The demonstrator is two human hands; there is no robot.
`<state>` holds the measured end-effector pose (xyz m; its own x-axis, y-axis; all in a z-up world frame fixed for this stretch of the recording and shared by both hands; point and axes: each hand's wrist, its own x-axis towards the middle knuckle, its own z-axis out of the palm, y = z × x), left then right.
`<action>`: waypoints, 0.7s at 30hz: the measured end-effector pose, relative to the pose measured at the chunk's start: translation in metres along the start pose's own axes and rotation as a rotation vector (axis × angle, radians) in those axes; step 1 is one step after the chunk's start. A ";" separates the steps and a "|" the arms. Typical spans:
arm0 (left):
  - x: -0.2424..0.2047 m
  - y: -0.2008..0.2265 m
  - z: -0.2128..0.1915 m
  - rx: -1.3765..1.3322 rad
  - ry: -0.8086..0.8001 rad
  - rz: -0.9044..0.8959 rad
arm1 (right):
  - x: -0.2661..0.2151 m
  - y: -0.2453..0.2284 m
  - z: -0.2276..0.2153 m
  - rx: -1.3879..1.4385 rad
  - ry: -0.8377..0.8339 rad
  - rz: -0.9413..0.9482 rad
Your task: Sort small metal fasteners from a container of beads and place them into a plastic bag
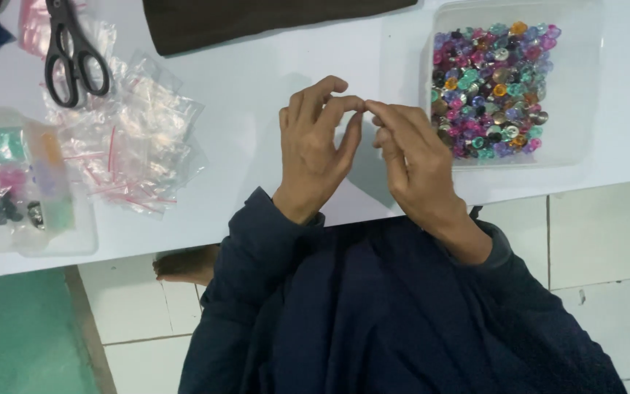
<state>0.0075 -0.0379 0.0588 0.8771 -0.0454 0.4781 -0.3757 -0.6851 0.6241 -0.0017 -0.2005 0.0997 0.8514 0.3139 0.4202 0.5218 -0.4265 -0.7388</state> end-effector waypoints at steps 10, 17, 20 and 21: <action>0.033 0.076 0.100 0.072 -0.234 0.207 | -0.033 0.059 -0.119 -0.348 0.081 0.221; 0.037 0.081 0.138 0.413 -0.290 0.307 | -0.039 0.106 -0.117 -0.508 -0.116 0.361; 0.036 0.079 0.136 0.416 -0.295 0.316 | -0.039 0.107 -0.116 -0.542 -0.153 0.403; 0.037 0.079 0.135 0.414 -0.302 0.316 | -0.039 0.108 -0.116 -0.580 -0.175 0.404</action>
<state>0.0507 -0.1917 0.0421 0.8108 -0.4562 0.3668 -0.5377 -0.8281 0.1586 0.0282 -0.3575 0.0646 0.9881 0.1466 0.0473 0.1532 -0.9035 -0.4004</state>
